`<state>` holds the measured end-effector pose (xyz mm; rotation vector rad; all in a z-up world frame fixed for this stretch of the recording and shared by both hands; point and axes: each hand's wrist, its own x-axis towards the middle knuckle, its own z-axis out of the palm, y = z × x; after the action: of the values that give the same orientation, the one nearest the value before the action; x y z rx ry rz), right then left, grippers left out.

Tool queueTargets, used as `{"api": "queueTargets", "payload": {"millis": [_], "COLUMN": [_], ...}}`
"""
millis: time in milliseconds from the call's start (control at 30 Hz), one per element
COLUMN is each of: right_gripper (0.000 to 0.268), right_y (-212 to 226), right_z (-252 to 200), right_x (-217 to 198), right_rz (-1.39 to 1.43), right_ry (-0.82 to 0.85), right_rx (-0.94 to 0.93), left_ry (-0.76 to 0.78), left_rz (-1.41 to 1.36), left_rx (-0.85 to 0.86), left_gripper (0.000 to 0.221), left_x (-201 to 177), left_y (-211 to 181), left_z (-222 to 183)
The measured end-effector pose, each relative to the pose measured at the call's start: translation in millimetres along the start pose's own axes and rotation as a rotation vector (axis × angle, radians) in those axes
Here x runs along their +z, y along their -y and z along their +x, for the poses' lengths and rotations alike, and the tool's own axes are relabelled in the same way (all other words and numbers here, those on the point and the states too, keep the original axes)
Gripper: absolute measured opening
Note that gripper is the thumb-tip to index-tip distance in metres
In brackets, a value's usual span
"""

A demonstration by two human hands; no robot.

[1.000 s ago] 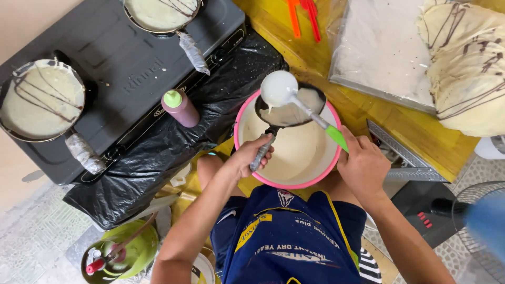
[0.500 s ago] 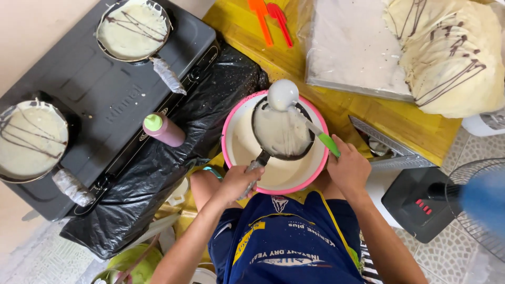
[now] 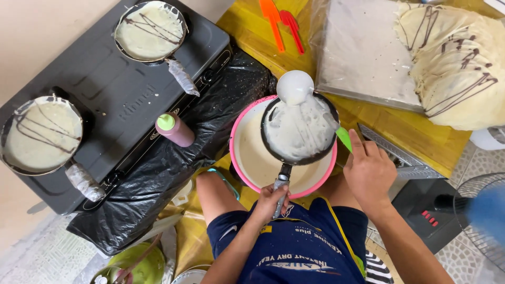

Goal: Preparing crepes by pouring batter into pans, cooking them on a stove, and stacking the finished products.

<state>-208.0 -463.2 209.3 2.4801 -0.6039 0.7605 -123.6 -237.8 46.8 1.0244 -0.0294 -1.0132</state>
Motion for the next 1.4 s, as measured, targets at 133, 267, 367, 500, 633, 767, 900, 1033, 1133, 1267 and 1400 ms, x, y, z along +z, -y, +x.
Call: {"api": "queueTargets", "payload": {"millis": [133,267,367,500,633,767,900,1033,1133,1267,1400], "right_gripper": [0.053,0.049,0.048,0.052,0.056,0.057,0.053,0.042,0.05,0.055,0.047], "right_y": [11,12,2,-29,-36,-17,18,33,31,37,44], "right_z": [-5,-6,1,-16,-57,-95,-98,-130,-154,-148,-103], "right_x": [2,-4,-4,35,64,84,60,76,112,116,86], "right_rz": [0.04,0.139,0.479,0.59,0.324,0.202,0.213,0.251,0.293,0.331,0.219], "right_ry": [-0.031,-0.018,0.444,0.78,0.975,1.188,1.242,1.085,1.201,1.236,1.379], "right_rx": [-0.002,0.006,0.371,0.647,0.523,0.411,0.278,0.161,0.17,0.138,0.087], "left_ry": [0.009,0.009,0.007,-0.144,-0.366,-0.486,-0.629,-0.659,-0.653,-0.689,-0.561], "left_rz": [0.023,0.02,0.092,0.474,1.189,1.523,1.839,1.979,2.058,2.066,1.847], "left_rx": [0.009,0.014,0.018,-0.079,-0.109,0.246,0.965,1.037,1.081,1.073,0.776], "left_gripper": [0.029,0.029,0.032,0.036,0.054,0.038,0.036,0.036,0.035,0.033,0.031], "left_x": [7,4,-6,-39,-73,-74,-90,-88,-82,-80,-89], "left_y": [-14,-35,-56,-89,-110,-116,-97,-89,-91,-84,-56], "left_z": [-4,-7,-10,-6,-13,-45,-38,-36,-38,-32,-21]}}
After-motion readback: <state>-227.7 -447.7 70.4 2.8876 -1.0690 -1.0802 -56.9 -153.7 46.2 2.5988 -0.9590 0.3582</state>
